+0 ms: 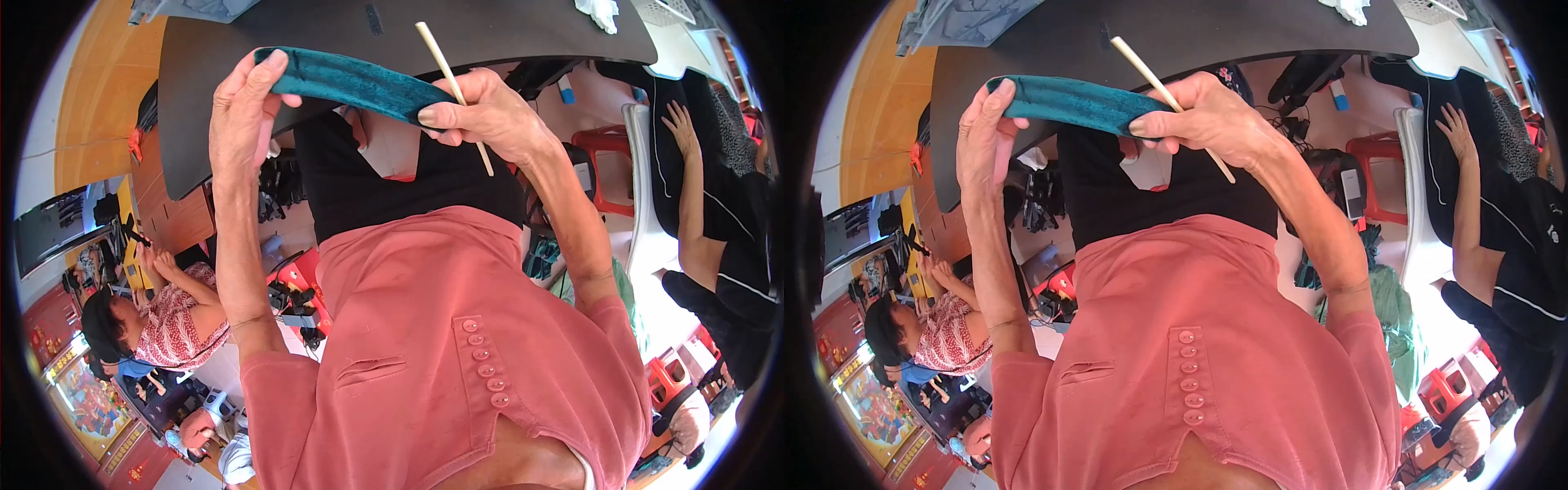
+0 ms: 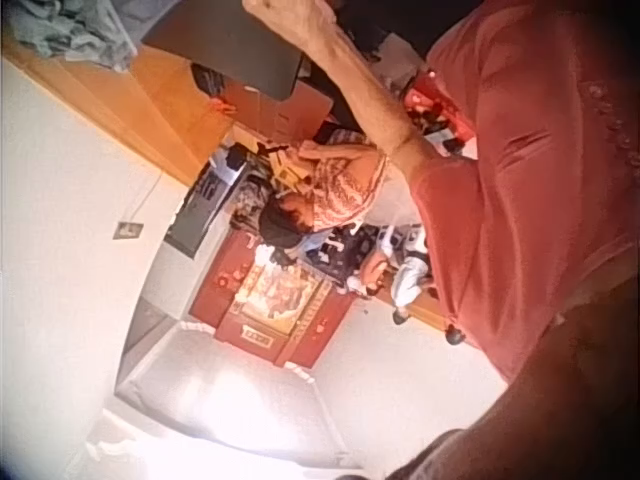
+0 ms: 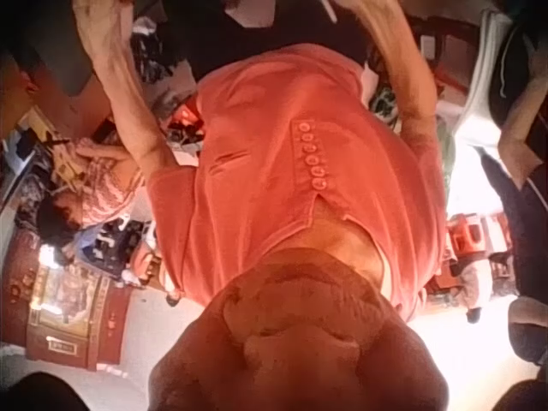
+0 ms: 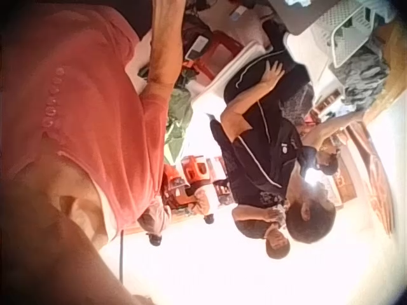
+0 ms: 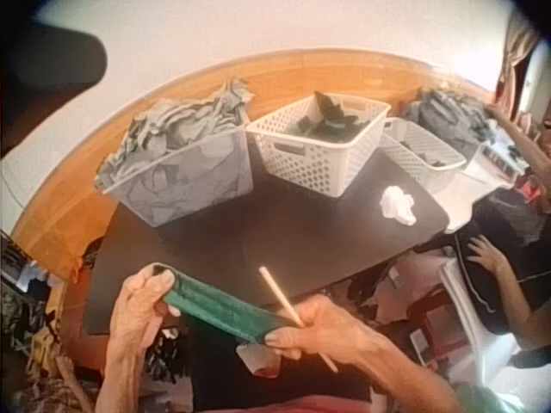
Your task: Turning sewn fabric tubes or components right-side out using a wooden stick as a turning tool.
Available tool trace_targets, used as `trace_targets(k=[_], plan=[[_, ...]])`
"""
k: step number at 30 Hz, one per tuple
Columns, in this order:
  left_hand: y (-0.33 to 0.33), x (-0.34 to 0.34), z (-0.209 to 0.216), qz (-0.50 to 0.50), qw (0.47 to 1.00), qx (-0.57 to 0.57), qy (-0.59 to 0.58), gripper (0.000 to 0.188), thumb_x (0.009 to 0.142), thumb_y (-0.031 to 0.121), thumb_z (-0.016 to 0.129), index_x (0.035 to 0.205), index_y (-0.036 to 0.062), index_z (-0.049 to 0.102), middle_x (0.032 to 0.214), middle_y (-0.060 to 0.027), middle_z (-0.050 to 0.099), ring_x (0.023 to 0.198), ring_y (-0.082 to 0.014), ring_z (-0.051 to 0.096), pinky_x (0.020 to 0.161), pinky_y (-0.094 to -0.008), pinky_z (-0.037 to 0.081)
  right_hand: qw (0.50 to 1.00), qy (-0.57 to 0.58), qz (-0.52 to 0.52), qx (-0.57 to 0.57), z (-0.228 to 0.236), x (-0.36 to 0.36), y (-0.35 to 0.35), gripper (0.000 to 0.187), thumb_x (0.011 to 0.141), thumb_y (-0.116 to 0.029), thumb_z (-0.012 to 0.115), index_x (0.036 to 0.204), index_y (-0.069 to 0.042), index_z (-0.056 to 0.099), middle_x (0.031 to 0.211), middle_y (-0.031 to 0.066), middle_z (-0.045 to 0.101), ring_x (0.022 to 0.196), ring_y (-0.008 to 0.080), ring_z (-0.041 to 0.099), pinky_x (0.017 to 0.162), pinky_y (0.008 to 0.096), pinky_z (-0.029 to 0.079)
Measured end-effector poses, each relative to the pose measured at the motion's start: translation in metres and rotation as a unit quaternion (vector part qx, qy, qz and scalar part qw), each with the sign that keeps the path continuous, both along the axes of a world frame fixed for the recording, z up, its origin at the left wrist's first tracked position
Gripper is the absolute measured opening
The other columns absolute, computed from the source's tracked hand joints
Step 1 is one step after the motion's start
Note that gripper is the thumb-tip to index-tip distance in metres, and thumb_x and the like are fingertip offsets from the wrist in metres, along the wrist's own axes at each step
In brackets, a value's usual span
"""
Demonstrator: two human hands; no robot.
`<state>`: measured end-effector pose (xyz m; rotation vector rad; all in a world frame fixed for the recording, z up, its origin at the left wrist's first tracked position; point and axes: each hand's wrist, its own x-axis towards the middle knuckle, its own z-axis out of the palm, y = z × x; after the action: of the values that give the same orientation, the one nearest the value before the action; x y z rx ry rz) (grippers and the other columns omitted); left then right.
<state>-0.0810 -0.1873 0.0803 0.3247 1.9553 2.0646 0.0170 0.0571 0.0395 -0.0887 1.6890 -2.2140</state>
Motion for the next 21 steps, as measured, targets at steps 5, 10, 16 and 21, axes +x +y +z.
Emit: trace_targets(k=[5,10,16,21], plan=[[-0.005,-0.014,-0.009,-0.041,0.999,0.012,-0.007,0.02,0.089,0.019,0.062,0.098,0.0016,0.064,0.086,-0.0024,0.063,0.072,-0.0091,0.058,0.064,-0.0243,0.047,0.996,0.057,-0.055,-0.031,0.002,0.008,0.005,0.04,0.078,-0.025,0.074,0.108,-0.002,0.063,0.072,0.0021,0.063,0.058,0.0022,0.046,0.048,0.0169,0.031],[0.001,-0.021,-0.01,-0.035,0.999,0.008,-0.02,0.018,0.089,0.02,0.062,0.095,0.0028,0.064,0.084,-0.0016,0.063,0.073,-0.0088,0.057,0.065,-0.0243,0.045,0.991,0.071,-0.096,-0.062,0.004,0.009,0.003,0.06,0.075,-0.029,0.076,0.124,-0.001,0.054,0.082,0.0065,0.066,0.067,0.0034,0.051,0.055,0.0162,0.036],[0.002,-0.025,-0.013,-0.025,1.0,0.005,-0.016,0.016,0.089,0.018,0.061,0.094,0.0032,0.064,0.082,-0.0016,0.062,0.071,-0.0087,0.056,0.065,-0.0243,0.045,0.984,0.072,-0.135,-0.089,0.006,0.008,-0.002,0.045,0.08,-0.025,0.072,0.117,-0.002,0.059,0.078,0.0039,0.064,0.057,0.002,0.042,0.05,0.0174,0.031],[0.003,-0.026,-0.013,-0.027,1.0,-0.002,-0.01,0.015,0.089,0.017,0.061,0.093,0.0032,0.065,0.082,-0.0015,0.062,0.071,-0.0087,0.056,0.064,-0.0243,0.045,0.983,0.071,-0.168,-0.034,0.013,0.008,-0.002,0.023,0.082,-0.022,0.07,0.093,-0.002,0.065,0.074,0.0025,0.064,0.053,0.0016,0.039,0.047,0.0178,0.029]])
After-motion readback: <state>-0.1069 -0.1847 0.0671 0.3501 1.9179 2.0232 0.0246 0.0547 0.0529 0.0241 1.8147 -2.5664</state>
